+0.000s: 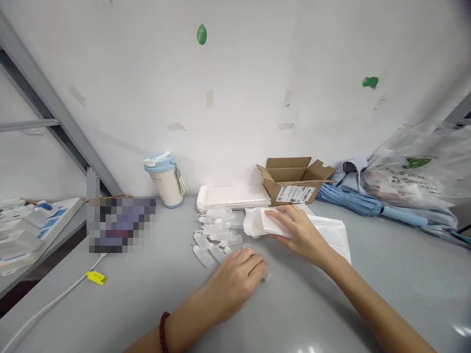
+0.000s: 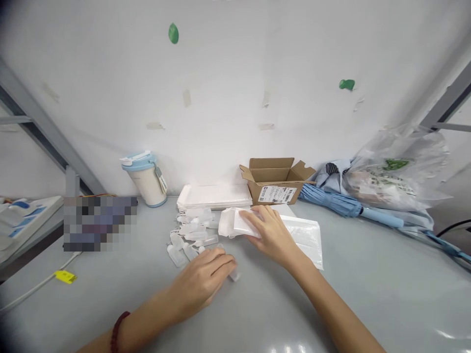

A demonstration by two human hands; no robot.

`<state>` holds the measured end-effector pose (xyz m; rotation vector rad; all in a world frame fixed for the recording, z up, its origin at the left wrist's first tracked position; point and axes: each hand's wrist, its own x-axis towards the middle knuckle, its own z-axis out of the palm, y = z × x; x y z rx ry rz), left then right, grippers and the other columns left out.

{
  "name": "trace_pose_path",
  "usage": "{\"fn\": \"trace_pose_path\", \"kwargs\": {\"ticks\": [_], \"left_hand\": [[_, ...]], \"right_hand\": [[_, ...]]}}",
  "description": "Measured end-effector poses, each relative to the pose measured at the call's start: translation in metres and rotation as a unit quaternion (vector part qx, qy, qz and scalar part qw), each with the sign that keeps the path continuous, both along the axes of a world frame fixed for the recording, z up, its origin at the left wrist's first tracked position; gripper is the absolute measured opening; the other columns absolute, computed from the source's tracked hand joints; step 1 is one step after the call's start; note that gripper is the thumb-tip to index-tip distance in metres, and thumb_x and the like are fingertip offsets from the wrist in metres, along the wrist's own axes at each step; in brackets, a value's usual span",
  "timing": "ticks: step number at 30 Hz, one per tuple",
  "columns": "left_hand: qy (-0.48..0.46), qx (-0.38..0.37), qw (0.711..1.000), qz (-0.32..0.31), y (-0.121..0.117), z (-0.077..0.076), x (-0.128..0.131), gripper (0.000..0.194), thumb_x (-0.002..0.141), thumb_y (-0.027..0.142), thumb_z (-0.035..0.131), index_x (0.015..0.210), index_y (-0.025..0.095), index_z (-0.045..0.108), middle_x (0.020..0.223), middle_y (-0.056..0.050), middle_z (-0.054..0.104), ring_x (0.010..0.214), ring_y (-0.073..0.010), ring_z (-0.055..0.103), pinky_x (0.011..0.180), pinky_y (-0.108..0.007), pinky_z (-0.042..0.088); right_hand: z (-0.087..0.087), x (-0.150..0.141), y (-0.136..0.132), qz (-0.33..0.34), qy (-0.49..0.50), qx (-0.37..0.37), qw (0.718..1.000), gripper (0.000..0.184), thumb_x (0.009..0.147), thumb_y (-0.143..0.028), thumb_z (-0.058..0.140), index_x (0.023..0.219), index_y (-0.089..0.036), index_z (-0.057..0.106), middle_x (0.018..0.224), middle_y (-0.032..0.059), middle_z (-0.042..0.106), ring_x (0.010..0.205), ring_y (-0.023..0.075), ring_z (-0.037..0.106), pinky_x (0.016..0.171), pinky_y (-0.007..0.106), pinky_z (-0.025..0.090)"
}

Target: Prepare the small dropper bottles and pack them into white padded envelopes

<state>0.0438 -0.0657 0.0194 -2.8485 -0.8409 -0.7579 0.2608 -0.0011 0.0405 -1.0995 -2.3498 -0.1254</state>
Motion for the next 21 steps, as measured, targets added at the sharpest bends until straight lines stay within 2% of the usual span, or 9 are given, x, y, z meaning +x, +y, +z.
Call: {"fn": "trace_pose_path", "kwargs": {"ticks": [3, 5, 8, 11, 13, 16, 18, 21], "left_hand": [[-0.133, -0.009, 0.991, -0.024, -0.005, 0.007, 0.000, 0.035, 0.082, 0.000, 0.042, 0.112, 0.015, 0.048, 0.100, -0.009, 0.064, 0.090, -0.0196, 0.058, 0.079, -0.034, 0.050], [-0.251, -0.034, 0.967, 0.022, -0.005, 0.012, -0.001, 0.037, 0.081, 0.003, 0.047, 0.115, 0.018, 0.047, 0.100, -0.007, 0.064, 0.081, -0.0163, 0.060, 0.076, -0.031, 0.051], [-0.405, -0.114, 0.898, 0.124, -0.001, 0.018, -0.006, 0.035, 0.081, 0.012, 0.054, 0.114, 0.022, 0.047, 0.101, -0.005, 0.065, 0.069, -0.0125, 0.062, 0.066, -0.026, 0.053], [-0.499, -0.212, 0.822, 0.174, 0.009, 0.021, -0.013, 0.031, 0.083, 0.023, 0.057, 0.113, 0.021, 0.048, 0.102, -0.007, 0.065, 0.081, -0.0159, 0.065, 0.070, -0.027, 0.056], [-0.520, -0.261, 0.790, 0.194, 0.014, 0.022, -0.017, 0.028, 0.083, 0.028, 0.057, 0.109, 0.018, 0.052, 0.098, -0.007, 0.067, 0.086, -0.0175, 0.066, 0.073, -0.029, 0.057], [-0.507, -0.294, 0.784, 0.203, 0.016, 0.022, -0.017, 0.024, 0.083, 0.031, 0.057, 0.101, 0.017, 0.060, 0.096, -0.007, 0.069, 0.082, -0.0172, 0.068, 0.073, -0.028, 0.057], [-0.492, -0.281, 0.802, 0.188, 0.015, 0.020, -0.014, 0.020, 0.082, 0.029, 0.058, 0.097, 0.018, 0.066, 0.096, -0.007, 0.070, 0.082, -0.0171, 0.067, 0.071, -0.027, 0.057], [-0.470, -0.216, 0.841, 0.158, 0.012, 0.014, -0.009, 0.011, 0.080, 0.022, 0.061, 0.084, 0.019, 0.071, 0.089, -0.005, 0.069, 0.079, -0.0164, 0.066, 0.065, -0.025, 0.057]], "right_hand": [[-0.003, 0.001, 0.001, -0.003, -0.005, -0.011, 1.000, 0.045, 0.080, -0.026, 0.057, 0.124, -0.026, 0.048, 0.111, 0.0121, 0.051, 0.100, 0.0283, 0.049, 0.082, 0.045, 0.042], [-0.003, -0.001, 0.000, -0.001, -0.001, -0.022, 1.000, 0.044, 0.080, -0.025, 0.058, 0.123, -0.025, 0.049, 0.112, 0.0123, 0.051, 0.100, 0.0281, 0.050, 0.082, 0.044, 0.042], [0.002, -0.006, -0.004, 0.012, 0.013, -0.058, 0.998, 0.046, 0.078, -0.023, 0.059, 0.123, -0.024, 0.047, 0.112, 0.0116, 0.051, 0.101, 0.0267, 0.050, 0.084, 0.043, 0.043], [0.007, -0.013, -0.011, 0.024, 0.030, -0.090, 0.995, 0.048, 0.077, -0.021, 0.061, 0.123, -0.026, 0.047, 0.112, 0.0100, 0.052, 0.102, 0.0254, 0.052, 0.083, 0.041, 0.045], [0.010, -0.017, -0.014, 0.025, 0.044, -0.097, 0.994, 0.047, 0.077, -0.022, 0.061, 0.122, -0.028, 0.047, 0.111, 0.0087, 0.053, 0.101, 0.0247, 0.053, 0.083, 0.040, 0.047], [0.011, -0.020, -0.018, 0.030, 0.061, -0.089, 0.994, 0.047, 0.077, -0.024, 0.060, 0.122, -0.029, 0.047, 0.109, 0.0082, 0.054, 0.101, 0.0249, 0.054, 0.081, 0.039, 0.048], [0.011, -0.023, -0.020, 0.036, 0.069, -0.087, 0.993, 0.047, 0.078, -0.024, 0.059, 0.123, -0.029, 0.046, 0.109, 0.0087, 0.054, 0.100, 0.0252, 0.054, 0.081, 0.040, 0.048], [0.009, -0.027, -0.024, 0.048, 0.072, -0.093, 0.992, 0.048, 0.078, -0.020, 0.057, 0.124, -0.029, 0.044, 0.109, 0.0091, 0.054, 0.100, 0.0253, 0.054, 0.081, 0.041, 0.048]]}}
